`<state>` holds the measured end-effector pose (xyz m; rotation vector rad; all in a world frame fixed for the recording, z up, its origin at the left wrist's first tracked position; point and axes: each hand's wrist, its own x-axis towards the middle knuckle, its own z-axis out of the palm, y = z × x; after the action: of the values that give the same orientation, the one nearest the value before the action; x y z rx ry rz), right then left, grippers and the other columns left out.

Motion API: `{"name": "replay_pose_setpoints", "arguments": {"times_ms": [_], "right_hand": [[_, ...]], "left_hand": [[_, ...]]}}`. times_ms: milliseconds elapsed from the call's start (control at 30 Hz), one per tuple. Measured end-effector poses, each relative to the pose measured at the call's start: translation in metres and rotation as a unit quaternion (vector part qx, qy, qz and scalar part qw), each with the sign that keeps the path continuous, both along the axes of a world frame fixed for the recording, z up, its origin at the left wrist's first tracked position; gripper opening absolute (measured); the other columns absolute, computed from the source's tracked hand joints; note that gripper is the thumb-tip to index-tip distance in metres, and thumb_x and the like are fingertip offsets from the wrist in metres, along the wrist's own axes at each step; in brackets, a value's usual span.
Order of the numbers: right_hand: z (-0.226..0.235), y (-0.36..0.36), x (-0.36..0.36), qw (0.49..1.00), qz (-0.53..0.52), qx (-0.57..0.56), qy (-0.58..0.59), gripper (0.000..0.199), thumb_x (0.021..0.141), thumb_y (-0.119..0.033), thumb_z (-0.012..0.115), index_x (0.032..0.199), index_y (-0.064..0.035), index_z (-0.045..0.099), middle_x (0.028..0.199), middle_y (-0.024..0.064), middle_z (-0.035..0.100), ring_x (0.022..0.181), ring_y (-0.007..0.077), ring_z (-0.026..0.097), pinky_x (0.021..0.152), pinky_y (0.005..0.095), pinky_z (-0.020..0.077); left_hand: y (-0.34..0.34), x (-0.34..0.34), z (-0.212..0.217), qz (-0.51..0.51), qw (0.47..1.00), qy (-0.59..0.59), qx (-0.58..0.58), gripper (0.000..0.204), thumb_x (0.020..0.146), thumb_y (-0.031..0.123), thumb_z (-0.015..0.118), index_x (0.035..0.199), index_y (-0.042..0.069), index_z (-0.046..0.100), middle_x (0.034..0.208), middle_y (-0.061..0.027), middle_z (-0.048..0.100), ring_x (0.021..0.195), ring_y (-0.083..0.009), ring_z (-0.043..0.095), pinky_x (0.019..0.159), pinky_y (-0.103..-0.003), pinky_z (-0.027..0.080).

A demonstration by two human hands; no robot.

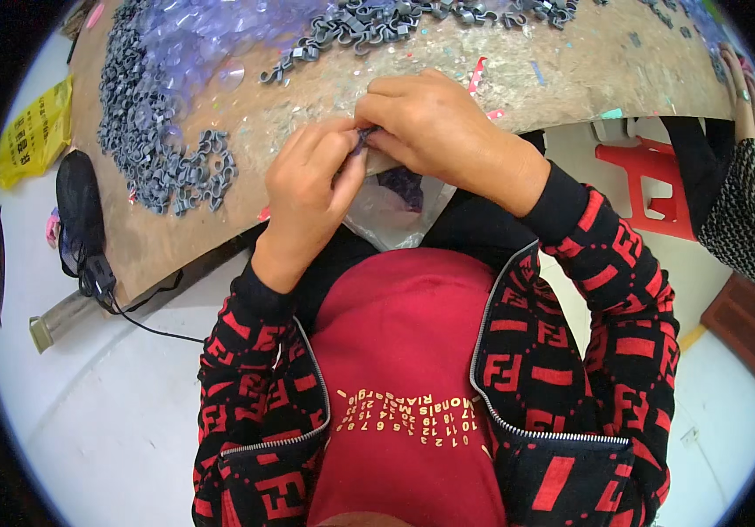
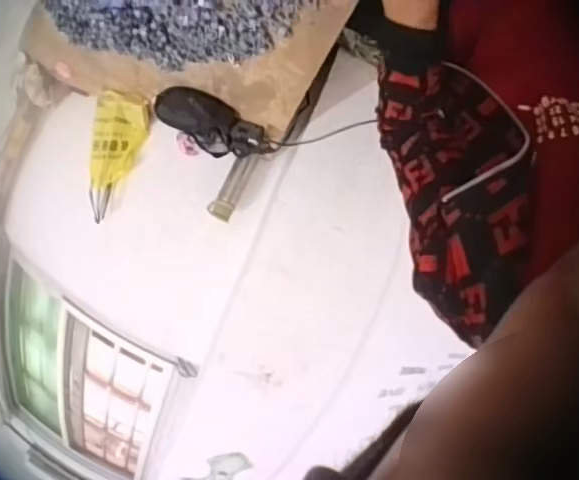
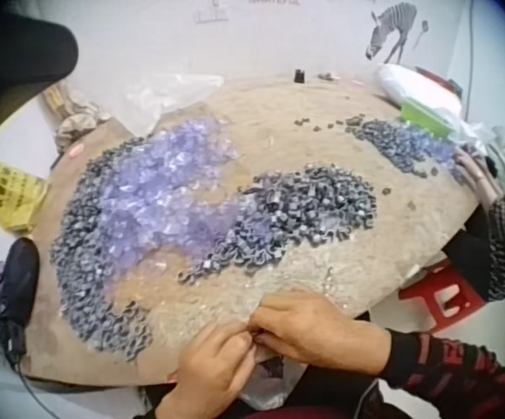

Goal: Picking up small plastic toy pieces and placing them into clear plastic bags at a factory workbench.

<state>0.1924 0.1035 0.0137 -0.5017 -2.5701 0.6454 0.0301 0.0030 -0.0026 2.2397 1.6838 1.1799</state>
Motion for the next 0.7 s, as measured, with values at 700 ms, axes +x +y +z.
{"name": "replay_pose_setpoints", "arguments": {"times_ms": [700], "right_hand": [[0.011, 0.003, -0.01, 0.997, 0.023, -0.026, -0.075, 0.016, 0.071, -0.004, 0.064, 0.083, -0.0029, 0.055, 0.08, 0.0112, 0.055, 0.074, 0.0322, 0.057, 0.066, 0.0408, 0.0459]], "left_hand": [[0.008, 0.001, -0.002, -0.01, 0.999, -0.003, -0.032, 0.021, 0.066, -0.001, 0.064, 0.084, 0.006, 0.056, 0.09, -0.008, 0.06, 0.077, -0.0272, 0.058, 0.064, -0.035, 0.049]]}}
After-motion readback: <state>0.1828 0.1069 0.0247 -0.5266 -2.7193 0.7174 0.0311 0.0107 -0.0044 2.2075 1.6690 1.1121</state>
